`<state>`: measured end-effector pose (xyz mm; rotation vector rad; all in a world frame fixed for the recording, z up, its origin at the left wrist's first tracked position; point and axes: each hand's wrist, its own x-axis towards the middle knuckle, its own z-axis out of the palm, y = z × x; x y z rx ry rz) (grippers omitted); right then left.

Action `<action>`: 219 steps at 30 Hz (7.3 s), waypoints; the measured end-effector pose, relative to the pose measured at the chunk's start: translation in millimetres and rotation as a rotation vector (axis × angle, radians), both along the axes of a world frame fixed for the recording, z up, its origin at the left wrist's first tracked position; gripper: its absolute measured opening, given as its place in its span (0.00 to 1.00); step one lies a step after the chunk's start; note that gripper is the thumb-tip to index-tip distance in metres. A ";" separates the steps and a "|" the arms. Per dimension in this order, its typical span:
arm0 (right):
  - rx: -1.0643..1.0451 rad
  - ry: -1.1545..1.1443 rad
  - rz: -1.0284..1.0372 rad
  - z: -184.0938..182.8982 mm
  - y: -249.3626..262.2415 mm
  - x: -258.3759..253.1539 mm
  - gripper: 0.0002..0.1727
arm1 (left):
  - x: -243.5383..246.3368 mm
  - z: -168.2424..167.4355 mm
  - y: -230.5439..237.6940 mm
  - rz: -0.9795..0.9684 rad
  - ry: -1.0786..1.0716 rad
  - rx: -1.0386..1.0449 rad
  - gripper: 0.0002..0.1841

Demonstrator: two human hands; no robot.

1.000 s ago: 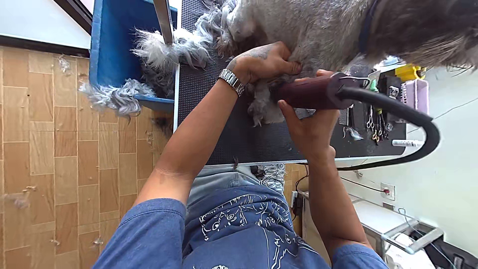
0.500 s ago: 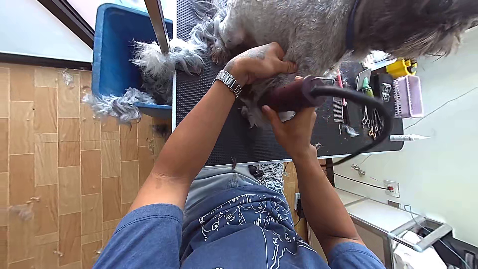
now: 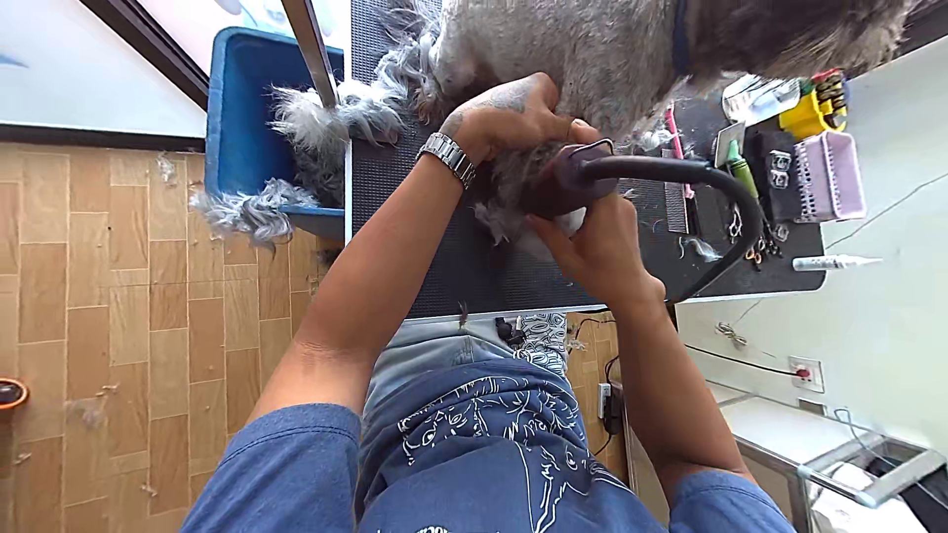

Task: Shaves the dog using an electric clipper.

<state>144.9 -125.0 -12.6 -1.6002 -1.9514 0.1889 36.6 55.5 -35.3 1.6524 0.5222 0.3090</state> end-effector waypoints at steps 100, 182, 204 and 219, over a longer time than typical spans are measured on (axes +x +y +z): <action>0.270 0.683 0.149 -22.0 -21.6 56.5 0.42 | 13.0 35.9 -62.0 0.412 0.269 0.098 0.12; 0.368 1.529 0.138 -67.8 -25.4 30.1 0.44 | -62.5 1.7 -162.9 0.433 0.187 0.066 0.54; 0.546 1.746 0.073 -61.6 1.7 18.6 0.43 | -56.0 9.3 -167.3 0.545 0.142 0.010 0.53; 0.426 1.914 0.083 -85.8 19.1 10.1 0.40 | -64.8 15.7 -168.5 0.600 0.086 -0.119 0.46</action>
